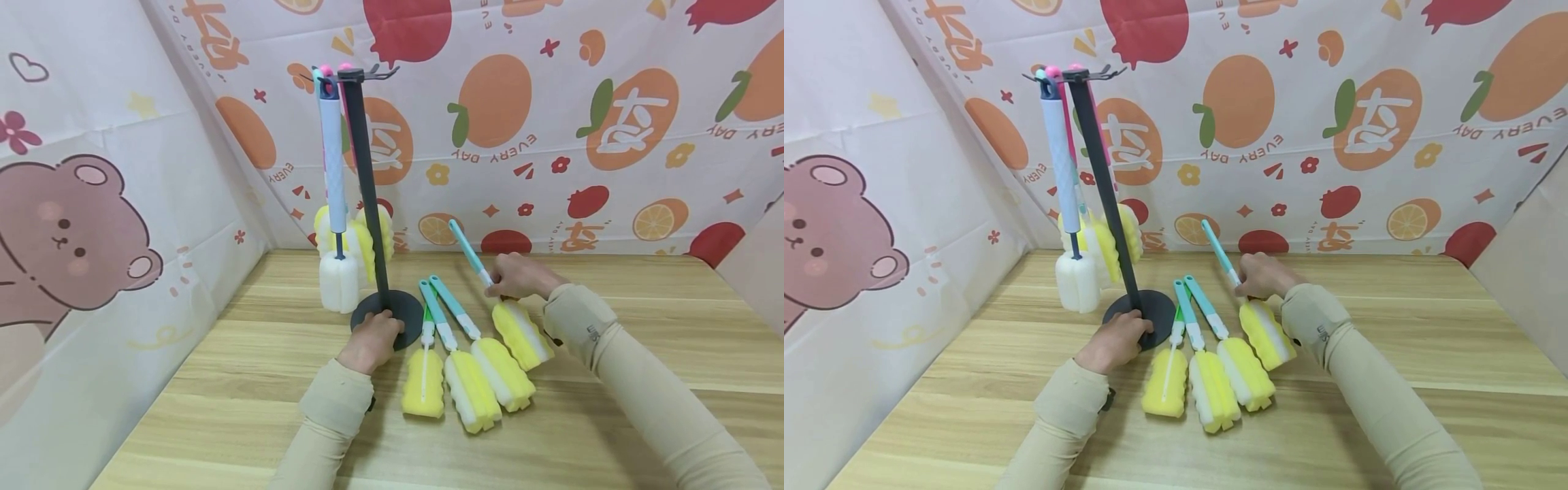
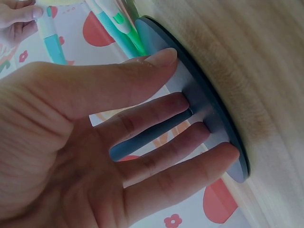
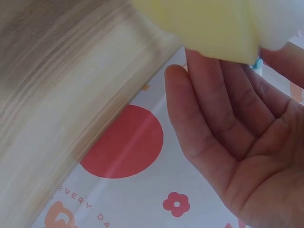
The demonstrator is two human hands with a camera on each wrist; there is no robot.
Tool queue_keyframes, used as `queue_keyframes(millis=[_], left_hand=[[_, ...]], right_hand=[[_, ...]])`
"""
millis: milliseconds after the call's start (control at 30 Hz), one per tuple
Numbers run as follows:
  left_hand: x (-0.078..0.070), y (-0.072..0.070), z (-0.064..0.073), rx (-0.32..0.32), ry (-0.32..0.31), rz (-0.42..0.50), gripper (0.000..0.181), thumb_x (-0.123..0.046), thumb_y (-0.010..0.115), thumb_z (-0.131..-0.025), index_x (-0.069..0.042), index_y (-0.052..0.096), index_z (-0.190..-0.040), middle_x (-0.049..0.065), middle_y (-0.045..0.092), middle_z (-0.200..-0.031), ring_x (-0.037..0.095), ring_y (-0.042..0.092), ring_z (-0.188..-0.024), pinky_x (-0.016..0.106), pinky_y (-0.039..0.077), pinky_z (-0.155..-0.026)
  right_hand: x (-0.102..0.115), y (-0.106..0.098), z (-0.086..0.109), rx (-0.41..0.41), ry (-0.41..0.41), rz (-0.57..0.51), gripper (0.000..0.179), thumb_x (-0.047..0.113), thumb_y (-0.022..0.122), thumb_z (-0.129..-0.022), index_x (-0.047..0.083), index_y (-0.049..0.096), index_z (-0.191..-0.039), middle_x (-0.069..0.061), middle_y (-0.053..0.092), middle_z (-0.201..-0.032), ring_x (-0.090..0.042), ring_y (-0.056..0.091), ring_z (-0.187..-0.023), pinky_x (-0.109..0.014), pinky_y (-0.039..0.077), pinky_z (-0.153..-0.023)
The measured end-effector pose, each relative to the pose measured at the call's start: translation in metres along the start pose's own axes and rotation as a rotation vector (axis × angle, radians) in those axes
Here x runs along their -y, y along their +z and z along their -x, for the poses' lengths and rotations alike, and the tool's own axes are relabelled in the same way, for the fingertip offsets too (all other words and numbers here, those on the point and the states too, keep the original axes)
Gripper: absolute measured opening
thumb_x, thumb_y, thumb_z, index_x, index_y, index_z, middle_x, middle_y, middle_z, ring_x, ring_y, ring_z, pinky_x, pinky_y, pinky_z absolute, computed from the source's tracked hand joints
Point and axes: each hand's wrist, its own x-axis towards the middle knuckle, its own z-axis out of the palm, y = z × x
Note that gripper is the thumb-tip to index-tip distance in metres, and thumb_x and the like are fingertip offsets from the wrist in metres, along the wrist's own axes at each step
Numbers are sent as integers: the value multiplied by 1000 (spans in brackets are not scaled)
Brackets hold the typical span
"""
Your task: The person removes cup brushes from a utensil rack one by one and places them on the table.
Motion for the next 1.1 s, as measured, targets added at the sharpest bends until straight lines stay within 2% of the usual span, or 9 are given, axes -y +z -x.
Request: queue_keyframes(millis=[367, 600, 833, 1100], left_hand=[[0, -1, 1, -10, 9, -4, 29, 7, 72, -89, -7, 77, -114, 21, 63, -115, 43, 59, -98, 53, 55, -82], [0, 0, 0, -6, 5, -8, 29, 7, 73, -89, -8, 77, -114, 20, 64, -115, 43, 59, -98, 52, 55, -82], [0, 0, -1, -1, 0, -11, 30, 7, 72, -89, -8, 77, -115, 20, 63, -116, 42, 59, -99, 52, 55, -83], [0, 0, 0, 2, 2, -8, 29, 7, 71, -90, -8, 77, -114, 20, 63, -114, 42, 58, -99, 52, 55, -82]], right_hand=[[-3, 5, 2, 21, -13, 1, 20, 11, 70, -96, -3, 73, -83, -2, 57, -64, -11, 51, -57, -22, 44, -55], [-3, 9, 2, 40, 17, 1, 17, 11, 69, -96, 0, 71, -84, -4, 61, -70, -13, 54, -62, -23, 48, -59], [-3, 11, 2, 44, -11, -2, 21, 9, 69, -94, 3, 70, -74, -2, 58, -64, -11, 52, -58, -22, 48, -57], [-6, 16, -2, 89, -5, 6, 20, 9, 69, -94, 3, 71, -76, -2, 59, -65, -12, 52, -59, -22, 47, -57]])
